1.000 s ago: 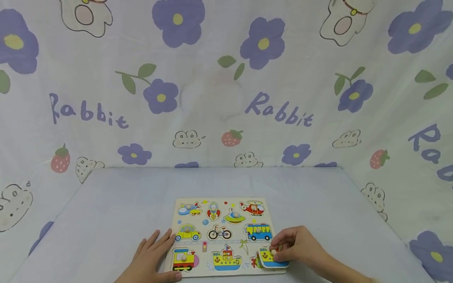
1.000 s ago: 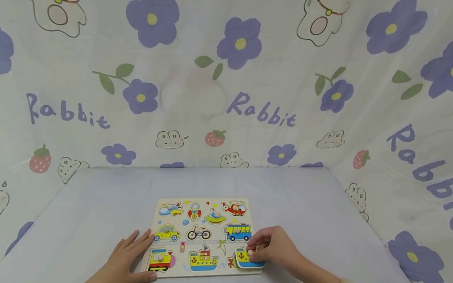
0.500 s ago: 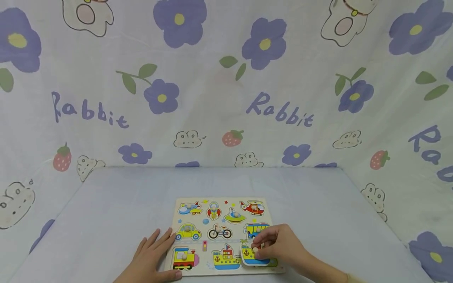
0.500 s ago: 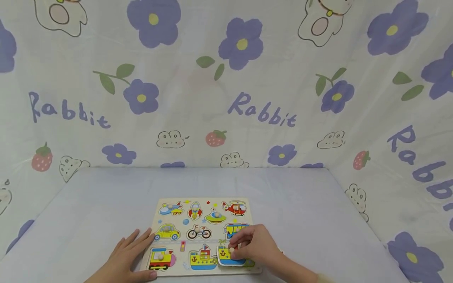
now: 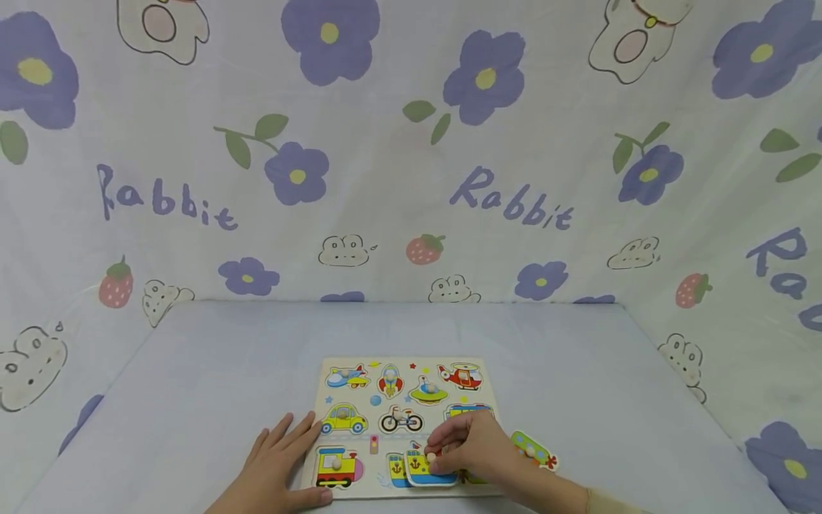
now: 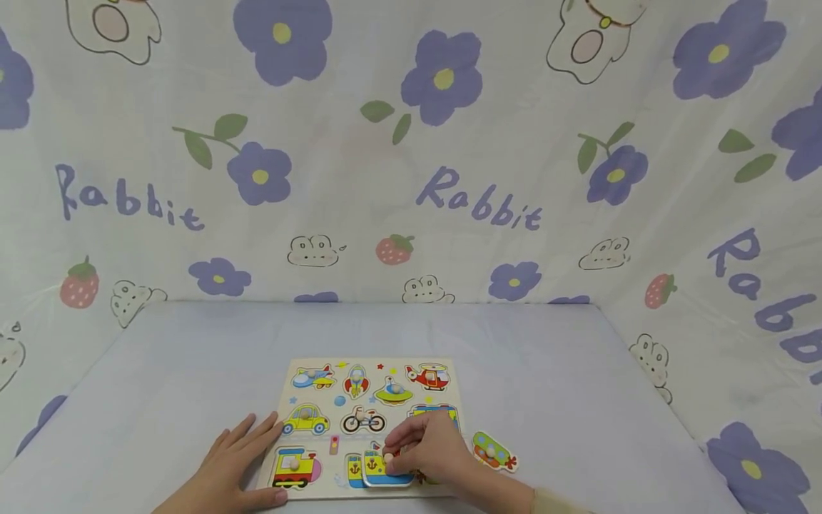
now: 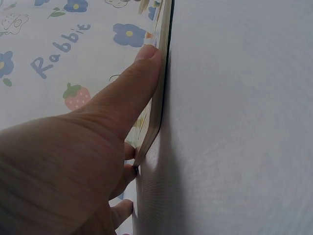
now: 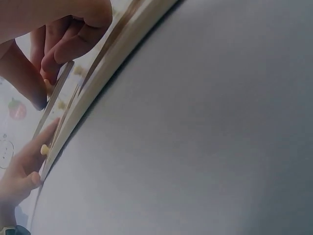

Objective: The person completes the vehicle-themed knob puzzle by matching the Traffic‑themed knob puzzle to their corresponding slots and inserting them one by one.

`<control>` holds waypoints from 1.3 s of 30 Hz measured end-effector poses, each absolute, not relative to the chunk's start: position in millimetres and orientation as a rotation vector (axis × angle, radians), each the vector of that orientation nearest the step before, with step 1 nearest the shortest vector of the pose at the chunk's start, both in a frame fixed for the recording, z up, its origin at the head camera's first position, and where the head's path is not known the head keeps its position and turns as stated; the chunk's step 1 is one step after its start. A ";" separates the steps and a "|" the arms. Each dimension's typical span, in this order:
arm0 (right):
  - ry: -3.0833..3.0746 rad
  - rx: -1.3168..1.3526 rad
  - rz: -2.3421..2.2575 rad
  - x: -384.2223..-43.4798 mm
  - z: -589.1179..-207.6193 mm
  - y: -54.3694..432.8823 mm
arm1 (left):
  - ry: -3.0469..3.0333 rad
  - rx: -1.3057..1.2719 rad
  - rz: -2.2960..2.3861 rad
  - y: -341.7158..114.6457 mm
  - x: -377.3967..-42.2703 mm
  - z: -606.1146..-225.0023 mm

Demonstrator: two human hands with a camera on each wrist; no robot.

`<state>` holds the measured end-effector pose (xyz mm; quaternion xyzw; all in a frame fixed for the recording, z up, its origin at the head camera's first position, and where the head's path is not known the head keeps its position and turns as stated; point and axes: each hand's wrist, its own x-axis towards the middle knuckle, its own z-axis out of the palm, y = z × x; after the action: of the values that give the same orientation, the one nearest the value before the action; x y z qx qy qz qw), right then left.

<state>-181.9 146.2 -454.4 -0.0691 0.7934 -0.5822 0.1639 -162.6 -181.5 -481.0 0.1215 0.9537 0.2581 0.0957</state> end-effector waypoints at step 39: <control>2.368 -0.226 -1.521 -186.7 -455.0 113.8 | 2.828 0.372 0.756 -181.2 -164.6 -481.6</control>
<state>-186.7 113.8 -455.0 -0.0790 0.8281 -0.5320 0.1581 -164.6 -181.2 -481.6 0.1255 0.9540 0.2550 0.0951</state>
